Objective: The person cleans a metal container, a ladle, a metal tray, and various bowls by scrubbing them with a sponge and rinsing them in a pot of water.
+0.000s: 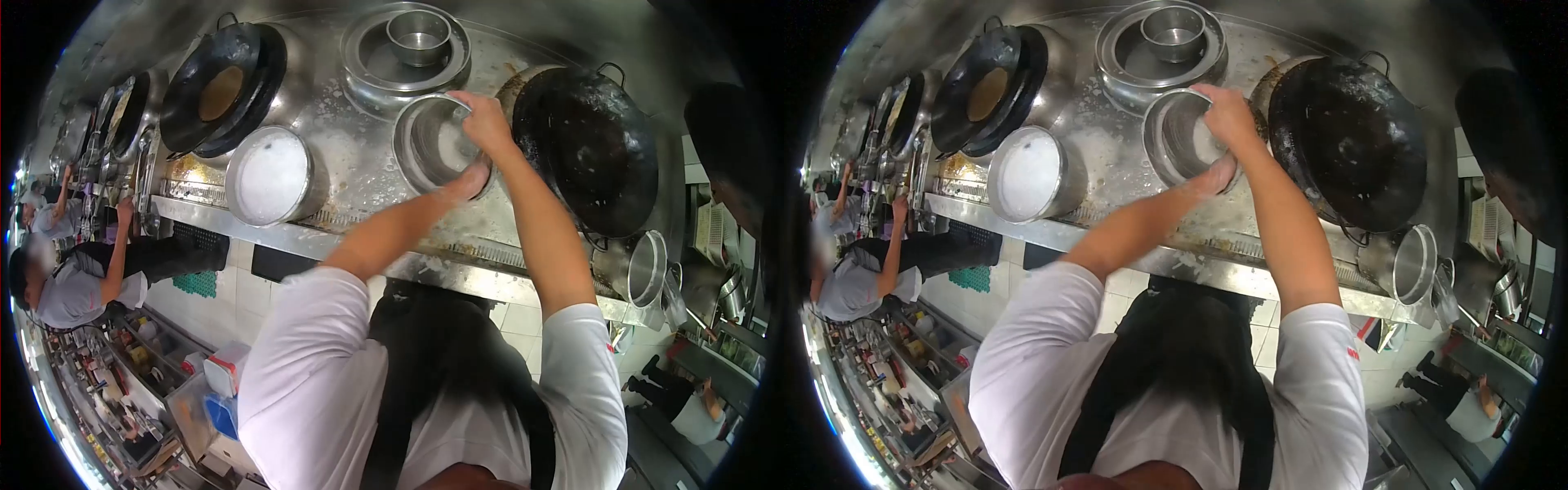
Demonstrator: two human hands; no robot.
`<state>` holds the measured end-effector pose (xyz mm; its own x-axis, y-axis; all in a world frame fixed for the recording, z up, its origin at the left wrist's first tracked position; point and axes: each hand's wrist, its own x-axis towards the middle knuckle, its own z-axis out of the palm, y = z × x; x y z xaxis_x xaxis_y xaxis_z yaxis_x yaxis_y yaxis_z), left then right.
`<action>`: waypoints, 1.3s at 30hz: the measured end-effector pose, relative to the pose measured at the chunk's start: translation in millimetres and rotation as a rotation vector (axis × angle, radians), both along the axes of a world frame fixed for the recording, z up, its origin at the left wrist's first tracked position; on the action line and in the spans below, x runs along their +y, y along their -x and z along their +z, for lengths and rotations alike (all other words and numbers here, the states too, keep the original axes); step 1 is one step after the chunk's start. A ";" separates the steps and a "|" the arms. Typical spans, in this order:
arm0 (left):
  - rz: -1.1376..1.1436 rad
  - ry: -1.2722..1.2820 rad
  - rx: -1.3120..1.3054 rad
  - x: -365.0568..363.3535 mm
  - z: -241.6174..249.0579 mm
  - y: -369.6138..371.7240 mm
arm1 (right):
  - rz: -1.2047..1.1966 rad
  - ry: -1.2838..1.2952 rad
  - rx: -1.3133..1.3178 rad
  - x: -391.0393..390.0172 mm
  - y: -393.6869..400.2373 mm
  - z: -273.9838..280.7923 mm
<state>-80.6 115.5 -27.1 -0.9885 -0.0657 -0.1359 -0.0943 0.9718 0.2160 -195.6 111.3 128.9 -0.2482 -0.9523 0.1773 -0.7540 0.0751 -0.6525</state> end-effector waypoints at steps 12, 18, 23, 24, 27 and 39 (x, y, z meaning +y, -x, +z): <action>0.690 -0.287 0.087 9.1 -50.3 63.5 | -0.044 -0.109 -0.136 12.8 -4.0 3.7; 0.148 -0.292 0.467 -58.3 -40.5 46.9 | -0.376 -0.015 -0.234 42.8 16.2 -28.3; -0.307 0.196 -0.493 -101.7 -69.9 -17.9 | -0.517 0.241 -0.700 55.3 8.8 -96.3; -0.353 0.156 -0.536 -89.7 -70.4 -14.4 | -0.526 0.296 -0.791 54.5 5.7 -104.6; -0.186 -0.006 -0.311 -26.9 -37.9 1.5 | -0.555 0.213 -0.637 52.7 9.5 -115.5; -0.018 -0.046 -0.488 -29.3 -65.3 6.9 | -0.643 0.015 -0.555 61.4 -2.9 -82.8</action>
<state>-87.5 86.2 -92.4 -0.8098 -0.0322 -0.5858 -0.1786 0.9646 0.1939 -192.7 172.8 46.1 -0.7952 -0.5946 -0.1187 -0.1375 0.3676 -0.9198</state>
